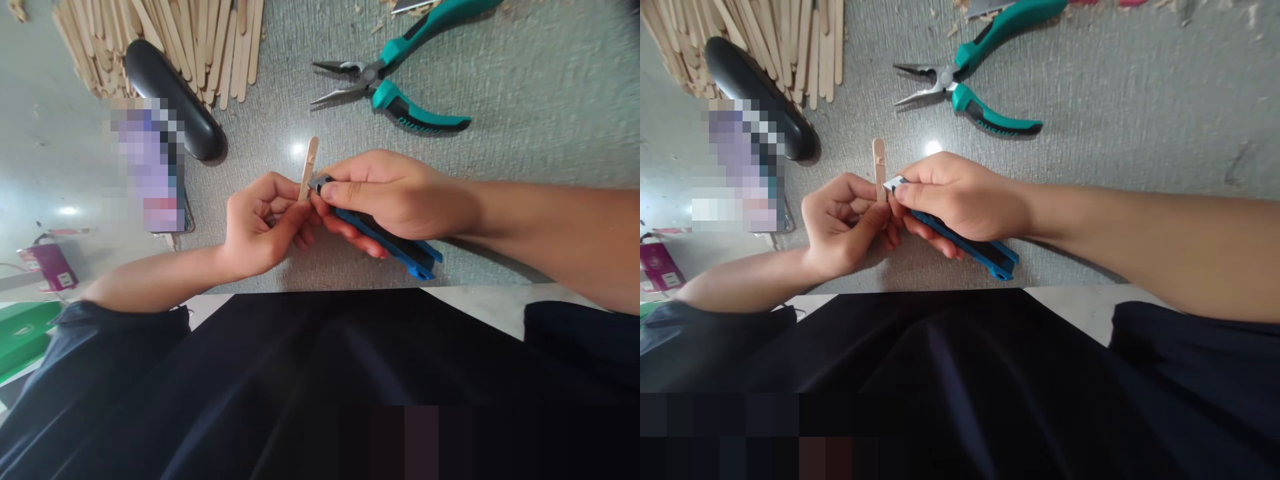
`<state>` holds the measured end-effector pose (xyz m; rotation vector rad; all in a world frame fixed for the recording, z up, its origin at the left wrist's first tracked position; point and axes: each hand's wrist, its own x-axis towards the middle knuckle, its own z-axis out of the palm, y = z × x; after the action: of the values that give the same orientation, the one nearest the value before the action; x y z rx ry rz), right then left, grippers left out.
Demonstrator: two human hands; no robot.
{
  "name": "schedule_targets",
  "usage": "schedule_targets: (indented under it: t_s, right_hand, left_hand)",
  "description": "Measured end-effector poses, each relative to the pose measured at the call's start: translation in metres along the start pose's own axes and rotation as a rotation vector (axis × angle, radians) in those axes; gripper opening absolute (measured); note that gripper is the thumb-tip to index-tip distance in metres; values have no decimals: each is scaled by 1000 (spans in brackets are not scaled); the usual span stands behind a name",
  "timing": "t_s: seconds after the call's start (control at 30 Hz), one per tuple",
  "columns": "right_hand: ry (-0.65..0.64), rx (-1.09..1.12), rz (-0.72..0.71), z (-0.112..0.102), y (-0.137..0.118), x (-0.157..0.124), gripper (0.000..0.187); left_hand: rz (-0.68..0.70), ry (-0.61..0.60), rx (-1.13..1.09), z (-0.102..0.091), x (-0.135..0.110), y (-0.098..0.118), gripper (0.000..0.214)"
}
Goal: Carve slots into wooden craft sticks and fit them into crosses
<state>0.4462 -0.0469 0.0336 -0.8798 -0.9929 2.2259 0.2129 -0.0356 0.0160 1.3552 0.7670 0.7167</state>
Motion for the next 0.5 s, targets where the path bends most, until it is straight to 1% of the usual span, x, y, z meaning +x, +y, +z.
schedule_targets:
  t_s: [0.2,0.33,0.5]
  right_hand:
    - [-55,91,59,-7,0,-1,35]
    - [-62,115,79,-8,1,0,32]
    - [-88,123,64,-9,1,0,32]
  left_hand:
    - [-89,-11,-74,1,1,4,43]
    - [-118,-26,-93,-1,2,5,43]
    - [-109,-50,-99,-3,2,5,40]
